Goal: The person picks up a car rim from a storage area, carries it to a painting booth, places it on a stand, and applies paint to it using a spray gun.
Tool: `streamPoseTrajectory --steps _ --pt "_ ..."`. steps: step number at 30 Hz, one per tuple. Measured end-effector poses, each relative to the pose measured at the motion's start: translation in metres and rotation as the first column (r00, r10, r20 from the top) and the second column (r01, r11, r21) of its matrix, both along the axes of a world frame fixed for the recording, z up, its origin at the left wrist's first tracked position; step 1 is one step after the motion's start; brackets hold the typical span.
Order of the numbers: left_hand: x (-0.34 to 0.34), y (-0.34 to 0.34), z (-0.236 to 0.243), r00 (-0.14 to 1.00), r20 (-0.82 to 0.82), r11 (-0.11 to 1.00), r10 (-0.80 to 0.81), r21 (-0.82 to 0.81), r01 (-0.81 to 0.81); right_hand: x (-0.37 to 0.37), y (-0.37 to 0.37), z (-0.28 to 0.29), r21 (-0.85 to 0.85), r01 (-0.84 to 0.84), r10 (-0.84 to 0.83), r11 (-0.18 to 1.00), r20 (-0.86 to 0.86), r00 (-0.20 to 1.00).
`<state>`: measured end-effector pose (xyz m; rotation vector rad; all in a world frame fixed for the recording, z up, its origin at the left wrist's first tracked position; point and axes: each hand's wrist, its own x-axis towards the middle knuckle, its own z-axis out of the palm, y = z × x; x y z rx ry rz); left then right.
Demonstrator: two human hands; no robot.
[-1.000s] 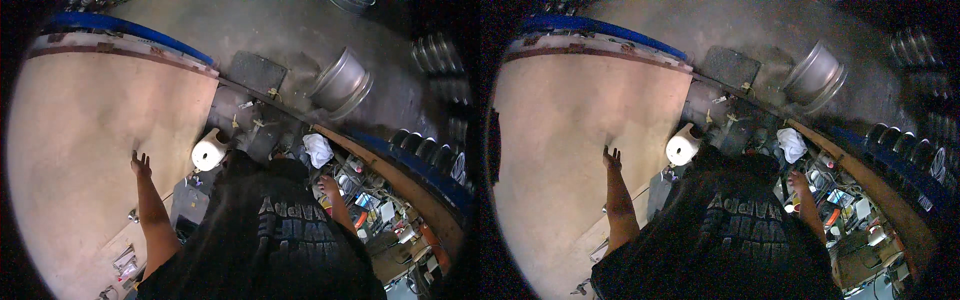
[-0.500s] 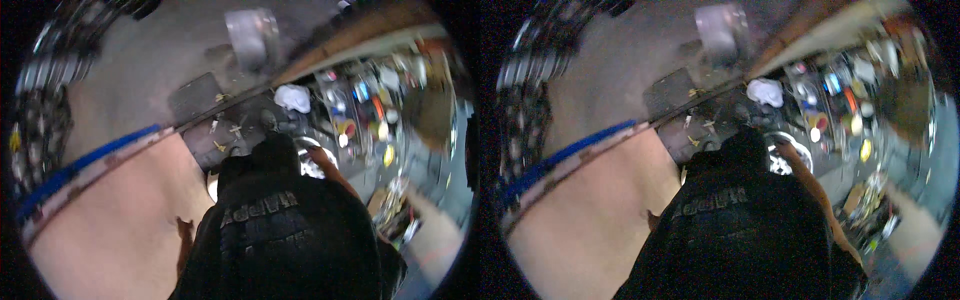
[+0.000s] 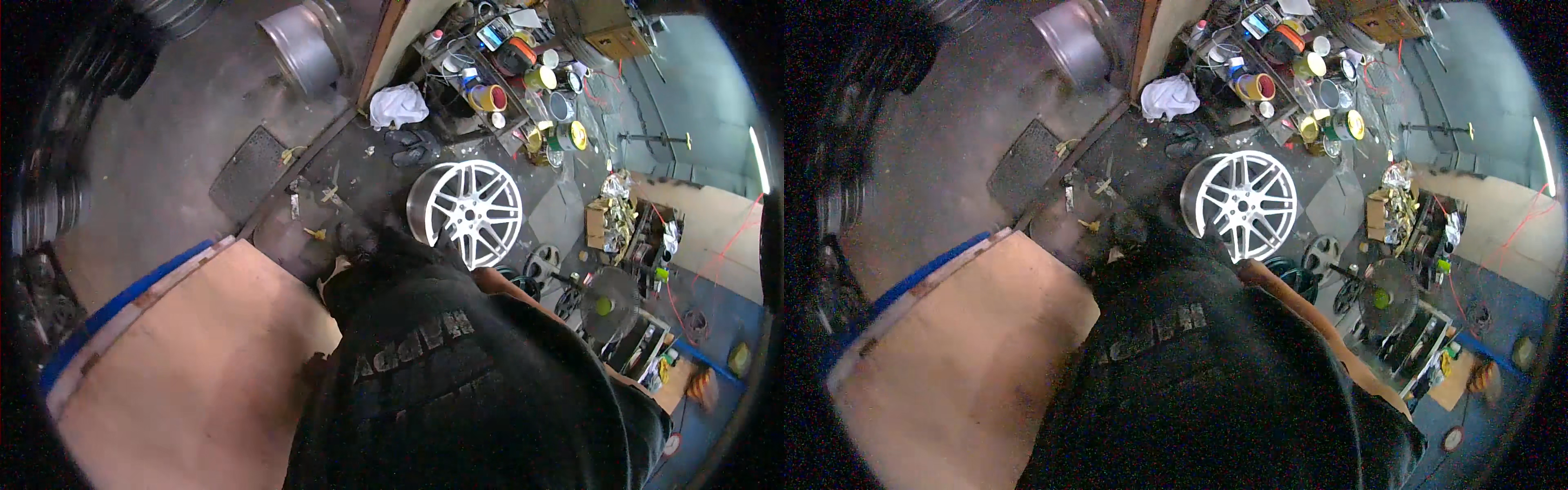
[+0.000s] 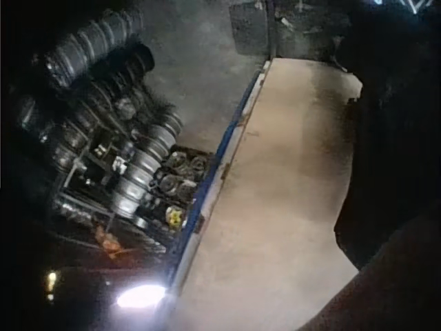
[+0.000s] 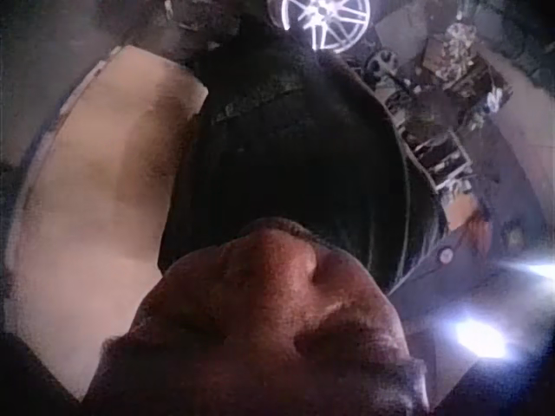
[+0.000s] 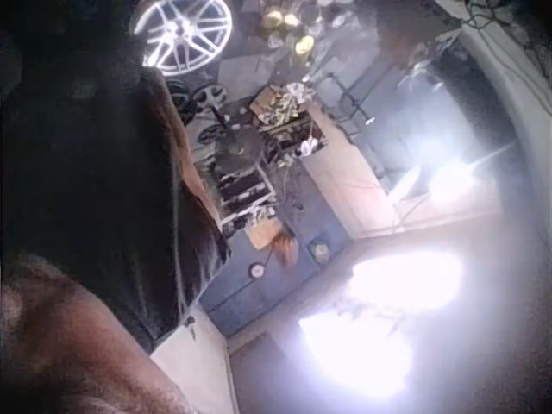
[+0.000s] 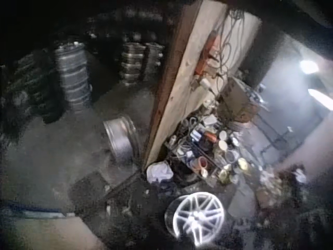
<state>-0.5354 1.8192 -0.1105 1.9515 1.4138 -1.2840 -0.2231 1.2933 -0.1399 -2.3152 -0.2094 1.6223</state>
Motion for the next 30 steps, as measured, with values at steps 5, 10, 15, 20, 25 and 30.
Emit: streamPoseTrajectory --steps 5,10,15,20,25,30 --pt "-0.029 -0.010 -0.022 0.993 0.113 0.996 0.014 0.081 -0.023 0.022 0.009 0.064 0.031 0.561 -0.560 0.827 -0.043 0.828" --pt "-0.058 -0.034 -0.038 0.969 0.248 0.967 0.007 0.244 -0.070 0.026 -0.003 0.087 0.089 0.628 -0.629 0.773 -0.019 0.777" --pt "-0.078 -0.044 -0.058 0.942 0.335 0.915 0.017 0.375 -0.149 -0.016 -0.092 0.053 0.201 0.563 -0.562 0.802 -0.068 0.824" --pt "-0.134 -0.175 -0.068 0.957 0.289 0.865 0.012 0.478 -0.155 -0.041 -0.212 0.017 0.188 0.492 -0.497 0.850 -0.022 0.868" --pt "-0.196 -0.325 0.001 0.943 0.273 0.899 -0.189 0.435 0.054 -0.095 -0.381 -0.043 0.130 0.369 -0.379 0.920 0.053 0.924" --pt "-0.263 -0.385 0.006 0.871 0.401 0.843 -0.284 0.537 0.028 -0.123 -0.554 -0.087 0.156 -0.604 0.531 0.782 0.341 0.776"
